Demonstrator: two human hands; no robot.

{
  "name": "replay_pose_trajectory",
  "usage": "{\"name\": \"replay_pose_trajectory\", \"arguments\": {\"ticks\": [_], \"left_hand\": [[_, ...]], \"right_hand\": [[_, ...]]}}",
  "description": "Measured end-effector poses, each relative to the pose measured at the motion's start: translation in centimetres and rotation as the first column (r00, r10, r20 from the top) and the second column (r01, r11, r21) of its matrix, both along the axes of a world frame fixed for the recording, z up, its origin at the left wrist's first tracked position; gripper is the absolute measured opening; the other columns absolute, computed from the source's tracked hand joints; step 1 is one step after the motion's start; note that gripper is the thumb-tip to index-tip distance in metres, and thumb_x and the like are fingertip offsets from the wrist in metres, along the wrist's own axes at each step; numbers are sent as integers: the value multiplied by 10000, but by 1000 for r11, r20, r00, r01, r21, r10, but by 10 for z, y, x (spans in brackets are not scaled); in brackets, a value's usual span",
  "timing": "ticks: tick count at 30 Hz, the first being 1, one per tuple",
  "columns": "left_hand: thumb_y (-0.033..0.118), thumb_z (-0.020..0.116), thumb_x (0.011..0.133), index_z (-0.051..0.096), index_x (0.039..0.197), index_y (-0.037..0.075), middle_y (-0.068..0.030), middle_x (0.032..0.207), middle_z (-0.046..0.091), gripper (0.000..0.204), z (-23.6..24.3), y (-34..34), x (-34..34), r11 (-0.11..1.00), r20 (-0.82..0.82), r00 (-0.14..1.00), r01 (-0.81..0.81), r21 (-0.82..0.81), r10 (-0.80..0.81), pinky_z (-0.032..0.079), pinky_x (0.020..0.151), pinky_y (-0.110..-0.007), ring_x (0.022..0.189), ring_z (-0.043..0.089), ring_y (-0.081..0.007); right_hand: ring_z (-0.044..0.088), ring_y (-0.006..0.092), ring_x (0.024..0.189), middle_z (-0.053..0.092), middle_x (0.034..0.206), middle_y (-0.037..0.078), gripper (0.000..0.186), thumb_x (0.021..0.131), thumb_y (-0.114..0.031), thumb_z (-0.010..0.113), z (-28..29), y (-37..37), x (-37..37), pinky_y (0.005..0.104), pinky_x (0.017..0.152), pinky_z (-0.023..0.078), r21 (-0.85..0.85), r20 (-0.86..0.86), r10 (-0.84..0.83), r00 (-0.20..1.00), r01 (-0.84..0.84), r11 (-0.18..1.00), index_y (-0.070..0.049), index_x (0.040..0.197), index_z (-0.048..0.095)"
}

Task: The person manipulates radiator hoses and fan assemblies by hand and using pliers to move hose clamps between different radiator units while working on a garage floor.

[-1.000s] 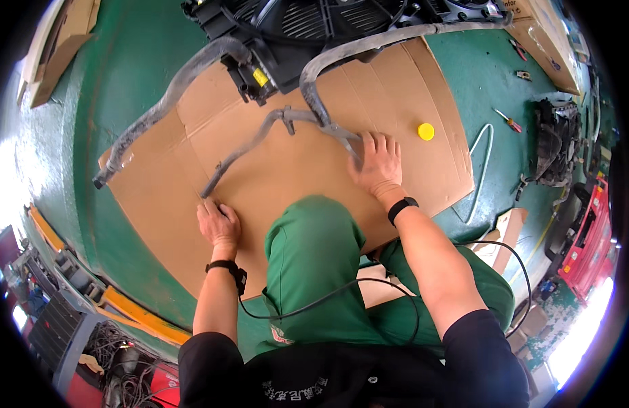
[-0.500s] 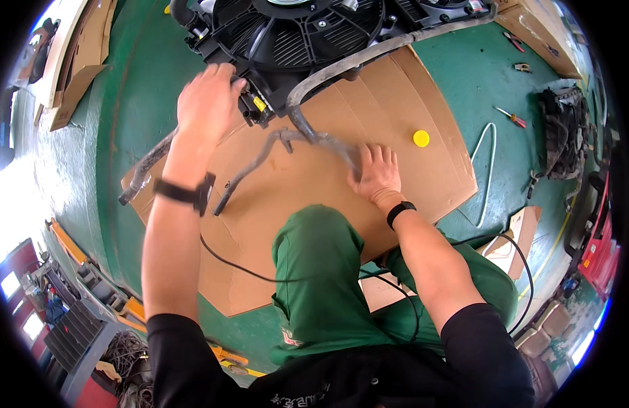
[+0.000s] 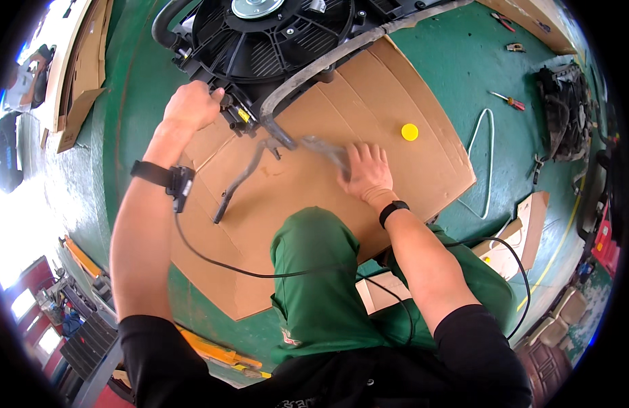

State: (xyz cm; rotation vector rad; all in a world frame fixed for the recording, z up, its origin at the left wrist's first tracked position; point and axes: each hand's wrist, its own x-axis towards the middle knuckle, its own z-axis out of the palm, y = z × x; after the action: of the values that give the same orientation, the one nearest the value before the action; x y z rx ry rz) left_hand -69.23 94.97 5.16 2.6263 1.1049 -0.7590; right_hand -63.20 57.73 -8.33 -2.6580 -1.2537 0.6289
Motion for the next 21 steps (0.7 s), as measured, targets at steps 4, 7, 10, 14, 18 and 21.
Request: {"name": "replay_pose_trajectory", "arguments": {"ticks": [4, 7, 10, 14, 18, 21], "left_hand": [[428, 550, 1004, 694, 956, -89, -261, 850, 713, 539, 2, 8, 11, 963, -54, 974, -225, -149, 220, 564, 756, -476, 828, 711, -416], [442, 521, 1019, 674, 879, -88, -224, 724, 681, 570, -4, 11, 9, 814, -37, 860, -496, -304, 510, 553, 631, -460, 647, 685, -384], [464, 502, 1030, 643, 801, -56, -149, 607, 594, 585, -18, 10, -3, 805, 100, 828, -497, -324, 551, 504, 528, -457, 501, 597, -340], [453, 557, 1012, 629, 858, -20, -101, 639, 559, 502, -23, 6, -22, 994, 242, 965, -108, 29, 98, 487, 608, -469, 598, 578, -322], [277, 675, 939, 654, 1095, 33, -147, 1078, 666, 291, 4, -21, -35, 888, 251, 898, 248, 387, -360, 488, 915, -458, 1060, 614, -352], [151, 710, 883, 606, 1194, 35, -165, 1159, 633, 348, 12, -61, -64, 895, 615, 685, 129, 426, -391, 469, 932, -448, 1082, 592, -360]], "right_hand": [[462, 307, 1288, 527, 1387, 103, 667, 849, -407, 645, -3, -2, -1, 433, 1110, 366, 22, 1, -1, 1000, 1, 1000, -84, 1410, 483], [461, 306, 1295, 529, 1389, 104, 663, 854, -405, 639, -2, -3, 1, 432, 1112, 364, 8, 2, -7, 1000, 6, 1000, -85, 1414, 484], [461, 308, 1295, 528, 1391, 102, 654, 858, -403, 634, 0, -2, 2, 434, 1114, 362, -7, -4, -5, 1000, 5, 1000, -89, 1411, 484], [467, 307, 1280, 532, 1375, 102, 638, 858, -403, 633, -1, 1, -3, 435, 1110, 365, -3, 11, 3, 1000, -3, 1000, -94, 1396, 487], [473, 312, 1267, 539, 1348, 111, 636, 846, -392, 648, -4, 0, -3, 436, 1100, 372, 24, 40, 8, 999, -9, 1000, -91, 1383, 487], [481, 319, 1256, 544, 1332, 118, 640, 837, -384, 658, -3, -3, 0, 439, 1091, 378, 23, 75, -6, 997, 4, 1000, -85, 1376, 487]]}}
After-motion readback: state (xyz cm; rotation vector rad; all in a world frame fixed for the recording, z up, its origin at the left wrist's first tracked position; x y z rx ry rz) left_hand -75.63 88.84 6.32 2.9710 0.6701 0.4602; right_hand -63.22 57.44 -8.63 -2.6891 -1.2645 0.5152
